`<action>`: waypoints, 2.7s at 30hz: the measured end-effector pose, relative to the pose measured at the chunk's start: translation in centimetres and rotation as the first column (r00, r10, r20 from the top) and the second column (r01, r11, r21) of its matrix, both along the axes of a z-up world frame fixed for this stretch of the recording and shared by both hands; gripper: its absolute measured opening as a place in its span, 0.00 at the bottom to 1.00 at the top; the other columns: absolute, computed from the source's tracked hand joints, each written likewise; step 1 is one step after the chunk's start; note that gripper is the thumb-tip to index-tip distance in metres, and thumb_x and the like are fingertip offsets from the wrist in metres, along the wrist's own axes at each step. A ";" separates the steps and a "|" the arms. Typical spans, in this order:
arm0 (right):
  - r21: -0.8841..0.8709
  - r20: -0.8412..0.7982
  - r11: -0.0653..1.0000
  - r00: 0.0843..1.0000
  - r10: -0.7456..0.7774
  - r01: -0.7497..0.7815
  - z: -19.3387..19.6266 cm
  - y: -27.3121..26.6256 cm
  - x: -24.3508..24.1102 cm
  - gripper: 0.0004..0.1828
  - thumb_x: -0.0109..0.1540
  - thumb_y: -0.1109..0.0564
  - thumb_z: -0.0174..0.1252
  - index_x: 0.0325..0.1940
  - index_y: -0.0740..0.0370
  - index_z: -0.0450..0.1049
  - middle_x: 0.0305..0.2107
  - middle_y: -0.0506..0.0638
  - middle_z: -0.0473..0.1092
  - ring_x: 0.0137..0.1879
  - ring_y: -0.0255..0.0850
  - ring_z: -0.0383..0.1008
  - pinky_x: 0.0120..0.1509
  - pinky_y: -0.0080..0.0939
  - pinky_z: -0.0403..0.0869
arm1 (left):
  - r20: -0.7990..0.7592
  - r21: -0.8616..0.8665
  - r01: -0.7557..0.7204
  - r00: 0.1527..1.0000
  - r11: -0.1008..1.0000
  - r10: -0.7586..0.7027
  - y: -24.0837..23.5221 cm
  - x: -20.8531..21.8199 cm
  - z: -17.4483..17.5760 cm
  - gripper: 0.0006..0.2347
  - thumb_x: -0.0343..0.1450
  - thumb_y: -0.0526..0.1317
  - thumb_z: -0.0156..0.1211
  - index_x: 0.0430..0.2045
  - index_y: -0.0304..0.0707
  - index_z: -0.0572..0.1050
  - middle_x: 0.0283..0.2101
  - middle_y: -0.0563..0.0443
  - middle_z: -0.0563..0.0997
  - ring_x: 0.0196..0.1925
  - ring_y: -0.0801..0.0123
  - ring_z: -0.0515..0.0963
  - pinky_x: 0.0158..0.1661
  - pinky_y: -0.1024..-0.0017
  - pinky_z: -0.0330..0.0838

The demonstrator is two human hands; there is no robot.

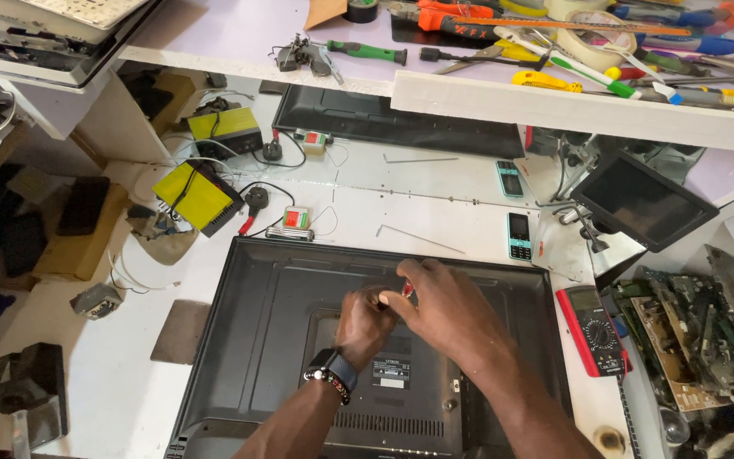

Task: The person uses a screwdriver to remove screws from the back cover of a flat-screen monitor. After removing all screws, they lift off the back cover to expose the internal circuit board and components.

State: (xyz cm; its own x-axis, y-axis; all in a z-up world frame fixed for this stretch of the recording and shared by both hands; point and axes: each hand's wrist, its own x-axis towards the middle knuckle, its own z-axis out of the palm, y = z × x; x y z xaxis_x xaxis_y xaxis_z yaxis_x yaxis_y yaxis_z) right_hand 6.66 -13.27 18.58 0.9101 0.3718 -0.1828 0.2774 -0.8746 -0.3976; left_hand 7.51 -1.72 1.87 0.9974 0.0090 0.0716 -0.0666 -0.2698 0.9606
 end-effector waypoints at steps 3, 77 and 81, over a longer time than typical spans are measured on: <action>-0.023 0.157 0.995 0.983 0.097 -0.095 -4.1 -1.2 0.9 0.13 0.62 0.58 0.44 0.48 0.63 0.67 0.29 0.59 0.68 0.30 0.47 0.75 0.24 0.38 0.74 | 0.008 -0.058 0.069 0.998 0.996 -0.068 0.0 -0.2 2.4 0.03 0.61 0.29 0.60 0.17 0.35 0.79 0.14 0.43 0.75 0.17 0.76 0.70 0.17 0.78 0.61; 0.638 -0.049 0.734 0.963 -0.264 0.234 -15.5 -3.3 -0.2 0.10 0.57 0.59 0.49 0.30 0.56 0.78 0.31 0.44 0.77 0.38 0.37 0.80 0.41 0.34 0.79 | -0.097 0.323 0.232 0.972 0.917 -0.212 2.8 -2.7 -3.9 0.20 0.57 0.38 0.65 0.43 0.45 0.73 0.48 0.50 0.73 0.51 0.54 0.67 0.58 0.54 0.51; 0.584 0.014 0.801 0.985 -0.174 0.133 -16.7 -3.9 -0.2 0.10 0.57 0.61 0.48 0.31 0.55 0.76 0.34 0.44 0.76 0.41 0.38 0.78 0.41 0.37 0.77 | -0.073 0.332 0.231 0.973 0.915 -0.219 2.9 -2.7 -3.8 0.19 0.57 0.37 0.65 0.42 0.42 0.73 0.46 0.48 0.74 0.51 0.53 0.68 0.57 0.54 0.52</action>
